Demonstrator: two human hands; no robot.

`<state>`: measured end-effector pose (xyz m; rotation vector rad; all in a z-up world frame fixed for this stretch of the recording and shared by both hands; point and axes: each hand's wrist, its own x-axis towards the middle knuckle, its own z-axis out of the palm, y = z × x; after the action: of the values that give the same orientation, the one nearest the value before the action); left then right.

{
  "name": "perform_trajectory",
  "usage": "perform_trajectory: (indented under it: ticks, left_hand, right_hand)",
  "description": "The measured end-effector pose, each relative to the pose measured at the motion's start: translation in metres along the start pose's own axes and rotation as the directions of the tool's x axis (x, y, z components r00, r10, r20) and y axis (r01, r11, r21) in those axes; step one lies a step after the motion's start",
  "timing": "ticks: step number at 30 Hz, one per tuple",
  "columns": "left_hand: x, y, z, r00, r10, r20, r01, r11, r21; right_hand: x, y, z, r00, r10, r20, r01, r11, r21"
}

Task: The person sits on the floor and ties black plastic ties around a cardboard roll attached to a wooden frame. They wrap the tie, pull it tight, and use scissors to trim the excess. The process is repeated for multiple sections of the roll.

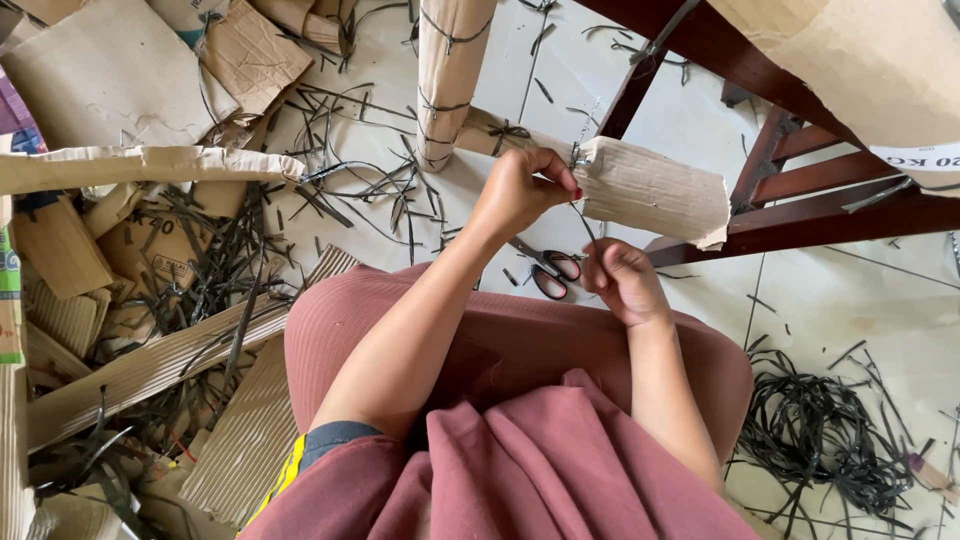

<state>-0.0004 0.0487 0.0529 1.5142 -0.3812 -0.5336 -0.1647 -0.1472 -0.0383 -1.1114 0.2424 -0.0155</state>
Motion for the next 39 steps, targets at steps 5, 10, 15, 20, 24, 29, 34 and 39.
perform_trajectory:
  ticks: [5,10,15,20,24,29,34,39]
  left_hand:
    - [-0.001,0.009,0.001,0.995,0.083,-0.056,-0.085,0.996,-0.032]
    - [-0.004,0.016,0.001,0.986,0.148,-0.08,-0.15,0.988,-0.023]
    - [-0.007,0.002,0.02,0.991,0.129,0.038,-0.13,0.991,0.036]
    - [-0.011,-0.006,0.04,0.989,0.115,0.097,-0.121,0.991,0.062]
    - [-0.022,0.012,0.038,0.991,0.056,0.12,-0.053,0.998,-0.023]
    - [-0.013,-0.02,0.045,0.985,-0.049,0.167,0.023,0.988,0.155]
    - [-0.012,-0.045,0.058,0.974,-0.092,0.209,0.032,0.961,0.273]
    - [-0.013,-0.061,0.064,0.953,-0.206,0.224,0.071,0.866,0.494]
  right_hand:
    - [-0.004,-0.006,0.006,0.998,0.06,0.02,-0.052,0.956,-0.289]
    - [-0.004,-0.025,0.03,0.954,0.29,-0.069,-0.226,0.549,-0.805]
    - [-0.004,-0.035,0.04,0.974,-0.191,-0.122,0.068,0.759,-0.647]
    - [0.001,-0.034,0.038,0.927,-0.345,-0.149,0.175,0.748,-0.641]
    - [-0.001,-0.052,0.057,0.887,-0.413,-0.206,0.177,0.716,-0.676]
    - [0.015,-0.088,0.068,0.851,-0.395,-0.347,0.095,0.764,-0.638]
    - [0.07,-0.061,0.014,0.752,-0.444,-0.486,-0.078,0.673,-0.736]
    - [0.088,-0.05,0.001,0.627,-0.706,-0.329,-0.11,0.338,-0.935]
